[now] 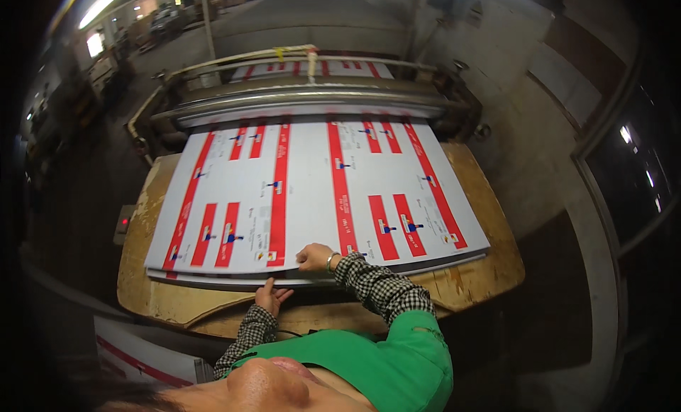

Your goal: The person repeatedly picks up large printed sheets from a conveyor and stacks them on a wooden board. The person aligns each sheet by hand before placing it on the growing pile.

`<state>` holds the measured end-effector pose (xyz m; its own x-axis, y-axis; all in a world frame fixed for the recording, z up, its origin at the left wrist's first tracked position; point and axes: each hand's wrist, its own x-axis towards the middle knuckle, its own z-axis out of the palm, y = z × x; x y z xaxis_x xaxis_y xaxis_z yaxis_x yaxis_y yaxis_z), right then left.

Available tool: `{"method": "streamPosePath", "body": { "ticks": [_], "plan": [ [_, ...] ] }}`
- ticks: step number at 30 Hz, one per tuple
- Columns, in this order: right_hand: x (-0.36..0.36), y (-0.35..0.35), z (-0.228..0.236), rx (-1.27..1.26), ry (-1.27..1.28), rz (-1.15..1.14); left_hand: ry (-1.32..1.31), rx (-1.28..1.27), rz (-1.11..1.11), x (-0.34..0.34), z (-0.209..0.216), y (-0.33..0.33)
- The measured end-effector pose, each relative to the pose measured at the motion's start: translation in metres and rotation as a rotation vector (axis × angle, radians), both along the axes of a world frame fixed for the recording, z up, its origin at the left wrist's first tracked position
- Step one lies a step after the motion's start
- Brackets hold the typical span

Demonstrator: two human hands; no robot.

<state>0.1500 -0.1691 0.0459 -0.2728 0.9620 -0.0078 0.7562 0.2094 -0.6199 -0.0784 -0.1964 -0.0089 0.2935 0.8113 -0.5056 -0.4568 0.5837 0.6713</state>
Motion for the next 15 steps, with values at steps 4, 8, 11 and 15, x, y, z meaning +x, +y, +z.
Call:
{"method": "streamPosePath", "body": {
  "ticks": [4, 8, 11, 15],
  "plan": [
    [0.069, 0.139, -0.046, 0.28, -0.092, -0.492, -0.011, -0.008, -0.08, 0.059, 0.004, 0.1],
    [0.071, 0.169, -0.071, 0.158, -0.176, -0.086, -0.024, -0.096, -0.095, 0.077, -0.029, 0.146],
    [0.031, 0.107, -0.015, 0.004, -0.537, 0.119, -0.131, -0.034, -0.13, 0.07, -0.009, 0.147],
    [0.05, 0.109, -0.012, -0.04, -0.407, 0.181, -0.086, -0.074, -0.154, 0.065, -0.032, 0.148]
  ]
}}
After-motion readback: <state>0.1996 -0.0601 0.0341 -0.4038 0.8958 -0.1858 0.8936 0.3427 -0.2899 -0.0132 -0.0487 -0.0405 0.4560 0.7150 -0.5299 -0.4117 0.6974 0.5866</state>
